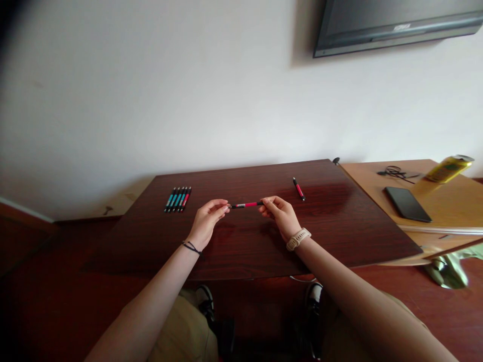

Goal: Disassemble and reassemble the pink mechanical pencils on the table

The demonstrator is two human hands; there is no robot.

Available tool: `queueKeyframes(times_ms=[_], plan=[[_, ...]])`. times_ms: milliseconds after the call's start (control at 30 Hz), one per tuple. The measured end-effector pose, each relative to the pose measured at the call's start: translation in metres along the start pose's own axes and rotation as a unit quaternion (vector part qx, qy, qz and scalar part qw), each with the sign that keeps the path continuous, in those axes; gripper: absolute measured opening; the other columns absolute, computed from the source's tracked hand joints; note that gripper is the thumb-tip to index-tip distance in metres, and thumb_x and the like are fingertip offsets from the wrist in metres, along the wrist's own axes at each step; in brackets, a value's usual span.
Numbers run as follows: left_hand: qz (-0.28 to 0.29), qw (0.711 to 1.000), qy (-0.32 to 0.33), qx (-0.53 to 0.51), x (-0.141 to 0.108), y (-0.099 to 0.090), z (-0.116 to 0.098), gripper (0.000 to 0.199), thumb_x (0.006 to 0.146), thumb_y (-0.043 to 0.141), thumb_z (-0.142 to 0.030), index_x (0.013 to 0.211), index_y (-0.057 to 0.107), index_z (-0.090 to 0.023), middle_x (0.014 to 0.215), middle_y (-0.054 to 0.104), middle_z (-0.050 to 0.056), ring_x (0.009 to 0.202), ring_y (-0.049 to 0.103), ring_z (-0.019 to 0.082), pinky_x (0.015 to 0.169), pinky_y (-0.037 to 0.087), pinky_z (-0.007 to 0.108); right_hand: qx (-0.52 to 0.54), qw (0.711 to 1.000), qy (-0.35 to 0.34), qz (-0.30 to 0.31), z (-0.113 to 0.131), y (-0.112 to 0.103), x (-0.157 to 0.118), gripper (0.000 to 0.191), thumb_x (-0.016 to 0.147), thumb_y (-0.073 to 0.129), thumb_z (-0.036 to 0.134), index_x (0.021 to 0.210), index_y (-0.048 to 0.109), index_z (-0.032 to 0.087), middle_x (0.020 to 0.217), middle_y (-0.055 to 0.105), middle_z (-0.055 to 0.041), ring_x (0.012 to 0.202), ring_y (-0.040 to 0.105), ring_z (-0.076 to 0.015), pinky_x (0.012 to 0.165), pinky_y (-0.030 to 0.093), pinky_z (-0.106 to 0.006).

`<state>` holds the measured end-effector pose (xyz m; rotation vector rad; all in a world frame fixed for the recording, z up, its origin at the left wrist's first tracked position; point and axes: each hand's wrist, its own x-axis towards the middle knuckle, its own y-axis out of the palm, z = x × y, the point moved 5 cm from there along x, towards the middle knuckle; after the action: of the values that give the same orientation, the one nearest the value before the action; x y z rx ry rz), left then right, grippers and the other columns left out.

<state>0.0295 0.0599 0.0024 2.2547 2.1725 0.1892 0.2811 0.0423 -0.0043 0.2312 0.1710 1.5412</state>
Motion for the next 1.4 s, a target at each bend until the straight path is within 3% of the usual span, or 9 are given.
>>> queueKeyframes(times_ms=[467,600,800,933,1400], plan=[[0.004,1.0,0.014,0.001,0.003,0.008,0.001,0.031,0.08,0.083,-0.036,0.103,0.075,-0.017,0.101,0.077,0.009,0.093,0.073,0.02,0.08,0.053,0.031,-0.003,1.0,-0.011,-0.009,0.001,0.001,0.002,0.04,0.081,0.082,0.056,0.095,0.072,0.019,0.082,0.074,-0.0034,0.066,0.061,-0.0118,0.061,0.05,-0.024],[0.009,0.999,-0.01,-0.035,0.004,0.011,0.003,0.032,0.078,0.086,-0.035,0.103,0.075,-0.019,0.101,0.077,0.007,0.093,0.073,0.019,0.078,0.054,0.029,-0.001,1.0,-0.008,-0.014,0.0,-0.001,0.004,0.041,0.08,0.082,0.056,0.094,0.071,0.019,0.081,0.073,-0.0033,0.065,0.06,-0.0121,0.06,0.049,-0.024],[0.109,0.968,-0.095,-0.207,0.001,0.021,0.003,0.046,0.074,0.091,-0.033,0.115,0.074,-0.023,0.099,0.075,0.003,0.09,0.072,0.015,0.074,0.057,0.024,0.048,0.999,-0.011,0.022,0.002,0.005,0.003,0.034,0.084,0.081,0.052,0.097,0.073,0.022,0.081,0.07,-0.0019,0.066,0.057,-0.0123,0.061,0.048,-0.024],[0.149,0.96,-0.109,-0.212,-0.001,0.025,0.003,0.045,0.079,0.09,-0.038,0.117,0.073,-0.021,0.094,0.075,0.005,0.09,0.073,0.017,0.076,0.06,0.027,0.044,0.998,-0.015,0.039,0.006,0.011,0.0,0.033,0.085,0.079,0.053,0.097,0.073,0.023,0.081,0.069,-0.0017,0.066,0.056,-0.0132,0.061,0.048,-0.026],[0.137,0.958,-0.125,-0.22,0.001,0.015,0.006,0.029,0.076,0.092,-0.023,0.1,0.077,-0.016,0.087,0.074,0.002,0.081,0.071,0.01,0.071,0.056,0.018,0.002,0.996,-0.05,0.077,0.016,-0.002,-0.002,0.03,0.09,0.079,0.048,0.1,0.073,0.021,0.082,0.072,-0.0025,0.066,0.059,-0.0118,0.061,0.046,-0.025]])
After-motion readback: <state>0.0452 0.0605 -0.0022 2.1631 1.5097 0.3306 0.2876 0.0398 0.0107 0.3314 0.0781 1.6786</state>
